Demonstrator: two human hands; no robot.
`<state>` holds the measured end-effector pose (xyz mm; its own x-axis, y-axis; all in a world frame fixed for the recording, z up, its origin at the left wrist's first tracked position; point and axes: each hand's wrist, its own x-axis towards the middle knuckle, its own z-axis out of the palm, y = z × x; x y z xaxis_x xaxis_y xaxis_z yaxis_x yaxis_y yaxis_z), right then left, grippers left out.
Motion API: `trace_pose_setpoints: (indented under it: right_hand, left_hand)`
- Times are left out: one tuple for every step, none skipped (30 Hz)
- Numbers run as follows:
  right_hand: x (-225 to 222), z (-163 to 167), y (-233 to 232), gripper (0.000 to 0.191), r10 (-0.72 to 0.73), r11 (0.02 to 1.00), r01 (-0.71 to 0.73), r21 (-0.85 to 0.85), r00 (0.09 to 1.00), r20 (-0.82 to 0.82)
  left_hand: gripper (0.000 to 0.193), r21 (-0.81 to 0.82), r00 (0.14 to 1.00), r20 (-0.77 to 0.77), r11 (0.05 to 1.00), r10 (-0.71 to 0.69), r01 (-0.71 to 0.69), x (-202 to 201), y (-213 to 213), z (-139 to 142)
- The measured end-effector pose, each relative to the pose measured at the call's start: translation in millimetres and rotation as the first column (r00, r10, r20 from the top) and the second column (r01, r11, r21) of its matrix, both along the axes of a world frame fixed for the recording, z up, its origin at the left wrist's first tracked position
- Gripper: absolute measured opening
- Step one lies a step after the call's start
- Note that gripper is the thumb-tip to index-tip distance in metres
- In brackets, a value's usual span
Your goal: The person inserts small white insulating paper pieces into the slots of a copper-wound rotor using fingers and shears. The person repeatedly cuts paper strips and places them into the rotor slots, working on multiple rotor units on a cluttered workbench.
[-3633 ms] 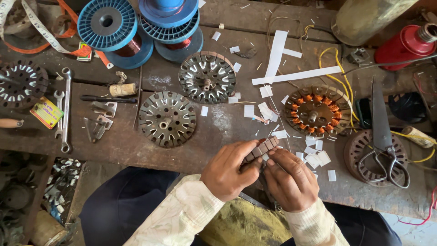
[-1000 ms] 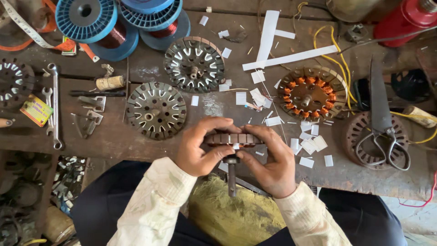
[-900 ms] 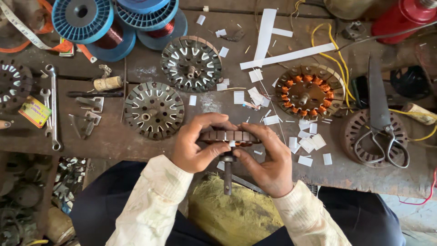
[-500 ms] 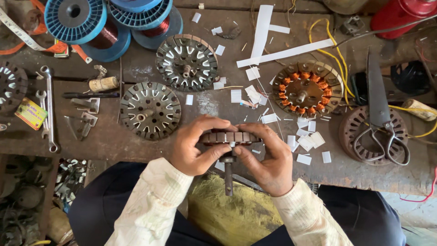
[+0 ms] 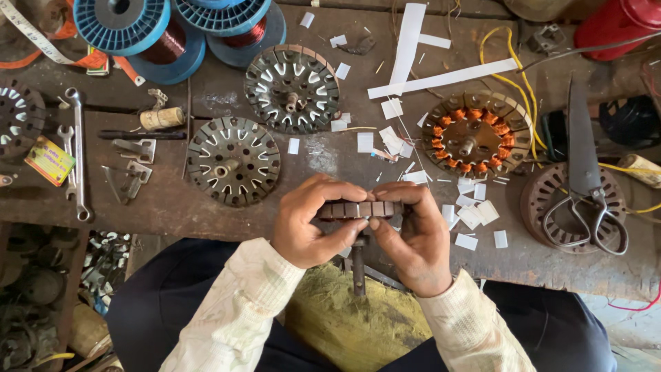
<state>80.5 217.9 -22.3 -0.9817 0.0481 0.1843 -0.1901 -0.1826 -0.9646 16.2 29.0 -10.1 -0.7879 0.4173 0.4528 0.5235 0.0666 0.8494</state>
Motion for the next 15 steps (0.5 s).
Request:
trace_pose_setpoints:
  right_hand:
    - [0.8, -1.1, 0.1, 0.029, 0.0, 1.0, 0.0, -0.008, 1.0, -0.005]
    - [1.7, -2.0, 0.5, 0.029, 0.001, 1.0, -0.001, 0.0, 1.0, 0.001]
    - [0.9, -3.0, 0.8, 0.03, 0.002, 1.0, -0.002, 0.007, 1.0, 0.004]
    - [-0.4, -3.7, 1.3, 0.03, 0.003, 1.0, -0.003, 0.015, 1.0, 0.004]
    - [-2.0, -4.1, 1.7, 0.033, -0.007, 0.999, 0.007, 0.032, 1.0, 0.018]
    - [-3.5, -4.1, 1.8, 0.035, -0.018, 0.999, 0.016, 0.048, 0.999, 0.034]
    - [-5.6, -3.7, 1.5, 0.037, -0.028, 0.998, 0.024, 0.064, 0.998, 0.049]
    - [-8.1, -3.1, 1.1, 0.039, -0.032, 0.998, 0.03, 0.057, 0.999, 0.031]
    - [-10.7, -1.9, 0.8, 0.04, -0.037, 0.998, 0.036, 0.05, 0.999, 0.015]
    - [-11.3, -0.1, 0.0, 0.042, -0.04, 0.998, 0.039, 0.042, 0.999, 0.003]
    - [-10.5, 2.4, -1.4, 0.043, -0.11, 0.97, 0.12, 0.211, 0.992, -0.061]
    - [-9.9, 4.9, -2.6, 0.044, -0.166, 0.906, 0.207, 0.369, 0.976, -0.14]
    - [-10.5, 7.2, -4.0, 0.045, -0.207, 0.809, 0.298, 0.506, 0.951, -0.23]
    - [-11.1, 9.2, -5.3, 0.043, -0.232, 0.76, 0.356, 0.543, 0.93, -0.284]
    - [-11.4, 11.2, -6.4, 0.041, -0.253, 0.706, 0.412, 0.576, 0.907, -0.338]
  left_hand:
    - [0.036, -0.007, 1.0, 0.01, 1.0, 0.015, -0.015, 1.0, 0.6, -0.1]
    - [0.035, -0.014, 0.999, 0.018, 0.999, 0.03, -0.029, 1.8, 1.3, -0.3]
    - [0.034, -0.02, 0.999, 0.023, 0.999, 0.043, -0.043, 1.0, 1.3, -0.4]
    - [0.035, -0.023, 0.998, 0.047, 0.999, 0.036, -0.035, 0.4, 1.1, -0.3]
    - [0.035, -0.026, 0.997, 0.072, 0.999, 0.03, -0.028, -0.8, 0.7, -0.2]
    - [0.036, -0.03, 0.995, 0.101, 0.999, 0.023, -0.021, -1.7, -0.1, 0.1]
    - [0.037, -0.039, 0.996, 0.081, 0.999, 0.025, -0.022, -2.8, -0.3, 0.2]
    - [0.037, -0.048, 0.998, 0.061, 0.999, 0.027, -0.024, -4.2, -0.2, 0.4]
    - [0.037, -0.059, 0.999, 0.043, 0.998, 0.029, -0.027, -4.9, -0.2, 0.8]
    - [0.036, -0.045, 0.997, 0.072, 0.999, 0.028, -0.025, -5.2, 0.0, 1.3]
    - [0.036, -0.029, 0.995, 0.1, 0.999, 0.027, -0.024, -6.3, -0.1, 2.0]
    - [0.036, -0.012, 0.992, 0.123, 1.0, 0.026, -0.024, -7.6, 0.2, 2.7]
    - [0.036, 0.012, 0.988, 0.152, 1.0, 0.011, -0.013, -9.3, 0.8, 3.5]
    - [0.036, 0.036, 0.983, 0.183, 0.999, -0.004, -0.003, -10.8, 1.6, 4.4]
    - [0.036, 0.06, 0.976, 0.215, 0.998, -0.02, 0.007, -12.3, 2.0, 5.4]
